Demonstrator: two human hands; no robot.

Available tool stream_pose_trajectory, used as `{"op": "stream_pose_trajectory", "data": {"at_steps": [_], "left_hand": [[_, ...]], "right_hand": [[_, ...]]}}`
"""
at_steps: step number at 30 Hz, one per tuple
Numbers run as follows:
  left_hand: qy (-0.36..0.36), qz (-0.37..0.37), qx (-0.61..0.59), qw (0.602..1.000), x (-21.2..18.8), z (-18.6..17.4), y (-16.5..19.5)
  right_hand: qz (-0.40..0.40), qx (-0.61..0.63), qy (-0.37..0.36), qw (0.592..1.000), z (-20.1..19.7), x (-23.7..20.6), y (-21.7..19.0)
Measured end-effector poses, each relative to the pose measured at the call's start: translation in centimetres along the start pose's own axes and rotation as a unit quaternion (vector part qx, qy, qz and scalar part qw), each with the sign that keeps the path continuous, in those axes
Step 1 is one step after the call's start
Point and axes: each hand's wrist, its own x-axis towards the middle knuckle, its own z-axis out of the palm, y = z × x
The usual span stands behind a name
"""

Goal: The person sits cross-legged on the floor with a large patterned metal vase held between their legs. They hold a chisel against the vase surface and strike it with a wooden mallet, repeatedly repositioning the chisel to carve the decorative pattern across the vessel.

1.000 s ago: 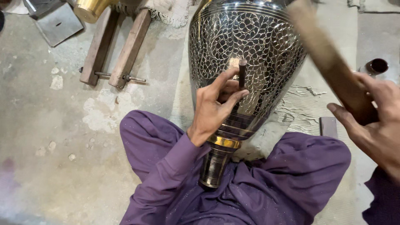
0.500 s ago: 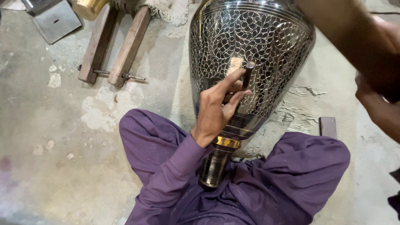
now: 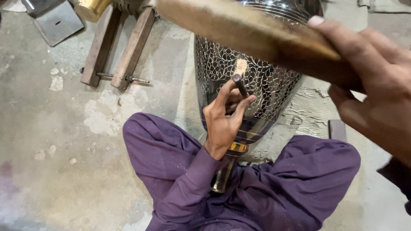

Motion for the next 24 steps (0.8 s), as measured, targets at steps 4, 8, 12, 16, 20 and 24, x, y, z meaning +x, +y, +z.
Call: {"op": "stream_pose_trajectory", "data": {"at_steps": [4,8,12,16,20,24], "left_hand": [[0.019,0.030,0.033,0.999,0.2,0.3,0.2],[0.016,-0.019,-0.030,0.999,0.1,0.4,0.3],[0.032,-0.022,-0.038,0.999,-0.1,0.6,0.4],[0.021,0.017,-0.020,0.999,0.2,0.5,0.2],[-0.004,0.015,-0.001,1.000,0.4,0.1,0.0],[-0.029,0.020,0.001,0.999,0.6,-0.3,-0.6]], "right_hand": [[-0.106,-0.207,-0.017,0.972,-0.6,0.0,-0.1],[-0.105,-0.167,0.027,0.980,-0.7,-0.1,0.3],[-0.090,-0.066,0.036,0.993,-0.6,-0.2,0.6],[-0.042,-0.090,-0.019,0.995,-0.4,-0.1,0.7],[-0.060,-0.107,0.003,0.992,-0.1,0.0,0.8],[-0.038,-0.166,-0.049,0.984,0.5,-0.3,1.0]]}}
